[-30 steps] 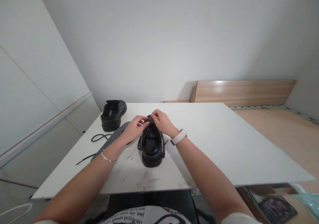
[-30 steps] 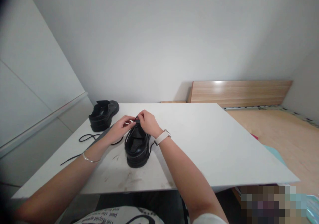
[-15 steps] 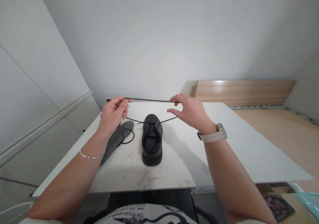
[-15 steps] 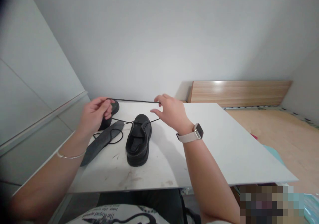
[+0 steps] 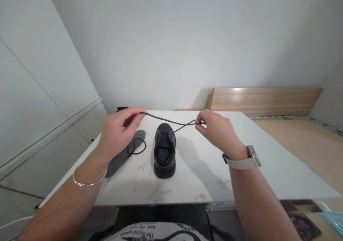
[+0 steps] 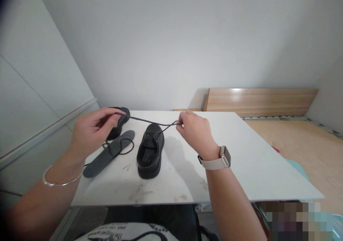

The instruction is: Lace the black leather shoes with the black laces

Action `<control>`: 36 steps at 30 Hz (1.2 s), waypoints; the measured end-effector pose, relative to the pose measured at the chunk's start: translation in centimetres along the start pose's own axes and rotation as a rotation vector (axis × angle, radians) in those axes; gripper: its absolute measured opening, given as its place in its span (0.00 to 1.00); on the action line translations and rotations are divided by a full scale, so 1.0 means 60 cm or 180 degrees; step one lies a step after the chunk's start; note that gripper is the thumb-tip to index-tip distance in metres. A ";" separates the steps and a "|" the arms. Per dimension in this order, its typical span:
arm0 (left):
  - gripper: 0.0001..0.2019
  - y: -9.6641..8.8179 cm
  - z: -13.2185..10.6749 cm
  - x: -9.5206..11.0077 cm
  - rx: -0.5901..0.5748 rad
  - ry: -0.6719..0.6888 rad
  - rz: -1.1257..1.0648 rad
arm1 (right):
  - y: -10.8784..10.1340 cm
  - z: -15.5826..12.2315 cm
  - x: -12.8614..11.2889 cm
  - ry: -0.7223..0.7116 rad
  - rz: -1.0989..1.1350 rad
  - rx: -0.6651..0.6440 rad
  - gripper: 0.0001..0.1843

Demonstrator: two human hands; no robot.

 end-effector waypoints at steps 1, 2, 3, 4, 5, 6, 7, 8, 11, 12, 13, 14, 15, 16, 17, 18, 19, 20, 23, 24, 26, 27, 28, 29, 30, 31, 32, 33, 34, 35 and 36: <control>0.10 0.007 -0.002 -0.007 -0.0084 -0.0100 -0.0244 | -0.030 -0.002 -0.006 0.0031 0.0334 0.0613 0.04; 0.11 0.015 -0.004 -0.011 -0.0166 -0.0185 -0.0530 | -0.059 -0.009 -0.013 0.0019 0.0724 0.1237 0.04; 0.11 0.023 -0.006 -0.011 -0.0231 -0.0249 -0.0841 | -0.084 -0.020 -0.023 -0.0032 0.1139 0.1793 0.05; 0.11 0.031 -0.009 -0.009 -0.0280 -0.0293 -0.1171 | -0.100 -0.030 -0.034 -0.0108 0.1555 0.2207 0.05; 0.11 0.039 -0.010 -0.004 -0.0332 -0.0322 -0.1511 | -0.109 -0.036 -0.048 -0.0209 0.1947 0.2428 0.06; 0.11 0.049 -0.012 0.003 -0.0401 -0.0339 -0.1848 | -0.109 -0.034 -0.067 -0.0327 0.2301 0.2426 0.06; 0.11 0.059 -0.014 0.011 -0.0493 -0.0374 -0.2167 | -0.104 -0.027 -0.089 -0.0475 0.2594 0.2243 0.05; 0.12 0.070 -0.016 0.017 -0.0613 -0.0444 -0.2458 | -0.096 -0.019 -0.114 -0.0648 0.2788 0.1982 0.05; 0.13 0.108 -0.026 0.026 -0.1223 -0.0886 -0.3106 | -0.070 0.002 -0.171 -0.1071 0.2701 0.1445 0.06; 0.14 0.118 -0.030 0.023 -0.1423 -0.1097 -0.3240 | -0.061 0.007 -0.179 -0.1125 0.2585 0.1401 0.06; 0.14 0.122 -0.033 0.018 -0.1562 -0.1304 -0.3343 | -0.052 0.013 -0.183 -0.1139 0.2519 0.1370 0.06; 0.14 0.121 -0.034 0.009 -0.1625 -0.1486 -0.3407 | -0.043 0.017 -0.183 -0.1143 0.2528 0.1314 0.05; 0.15 0.114 -0.032 -0.002 -0.1590 -0.1627 -0.3413 | -0.032 0.021 -0.182 -0.1151 0.2611 0.1226 0.05; 0.15 0.100 -0.027 -0.014 -0.1461 -0.1676 -0.3372 | -0.021 0.024 -0.181 -0.1178 0.2725 0.1104 0.04; 0.15 0.082 -0.019 -0.026 -0.1282 -0.1623 -0.3312 | -0.011 0.024 -0.181 -0.1236 0.2826 0.0963 0.02; 0.15 0.060 -0.011 -0.036 -0.1079 -0.1491 -0.3231 | -0.001 0.023 -0.183 -0.1324 0.2888 0.0795 0.03; 0.15 0.036 -0.003 -0.045 -0.0839 -0.1304 -0.3129 | 0.010 0.021 -0.185 -0.1425 0.2914 0.0602 0.07; 0.14 0.010 0.004 -0.056 -0.0558 -0.1104 -0.2996 | 0.023 0.017 -0.186 -0.1498 0.2910 0.0385 0.13; 0.11 -0.055 0.001 -0.100 0.0193 -0.0824 -0.2241 | 0.072 0.006 -0.172 -0.1388 0.2550 -0.0184 0.22; 0.09 -0.066 -0.005 -0.118 0.0319 -0.0836 -0.1817 | 0.092 0.004 -0.160 -0.1235 0.2265 -0.0336 0.23; 0.07 -0.068 -0.020 -0.150 0.0224 -0.0888 -0.0701 | 0.132 -0.002 -0.135 -0.0924 0.1594 -0.0665 0.24; 0.08 -0.059 -0.028 -0.165 0.0052 -0.0883 -0.0090 | 0.149 -0.006 -0.124 -0.0810 0.1318 -0.0846 0.25; 0.09 -0.046 -0.036 -0.181 -0.0167 -0.0868 0.0480 | 0.165 -0.010 -0.115 -0.0730 0.1141 -0.1029 0.27; 0.11 -0.030 -0.046 -0.199 -0.0399 -0.0865 0.0991 | 0.177 -0.013 -0.109 -0.0684 0.1061 -0.1178 0.29; 0.13 -0.013 -0.055 -0.218 -0.0645 -0.0878 0.1417 | 0.185 -0.014 -0.106 -0.0663 0.1043 -0.1275 0.31; 0.15 0.005 -0.065 -0.237 -0.0898 -0.0898 0.1742 | 0.189 -0.015 -0.105 -0.0652 0.1041 -0.1321 0.31; 0.17 0.020 -0.075 -0.253 -0.1118 -0.0906 0.1990 | 0.191 -0.014 -0.105 -0.0645 0.1018 -0.1328 0.31; 0.18 0.034 -0.083 -0.265 -0.1311 -0.0884 0.2176 | 0.192 -0.012 -0.106 -0.0648 0.0960 -0.1314 0.31; 0.19 0.046 -0.089 -0.273 -0.1465 -0.0820 0.2312 | 0.191 -0.010 -0.108 -0.0656 0.0864 -0.1277 0.31; 0.20 0.056 -0.094 -0.277 -0.1571 -0.0723 0.2410 | 0.191 -0.007 -0.112 -0.0666 0.0745 -0.1226 0.30; 0.21 0.061 -0.096 -0.277 -0.1615 -0.0620 0.2500 | 0.192 -0.005 -0.116 -0.0679 0.0620 -0.1171 0.28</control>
Point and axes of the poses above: each hand's wrist, its own z-axis towards the middle knuckle, its own y-axis out of the palm, x = y × z, the point moved 9 cm from there along z, towards the middle knuckle, and after that the axes turned 7 degrees about -y, right-handed, at the moved point
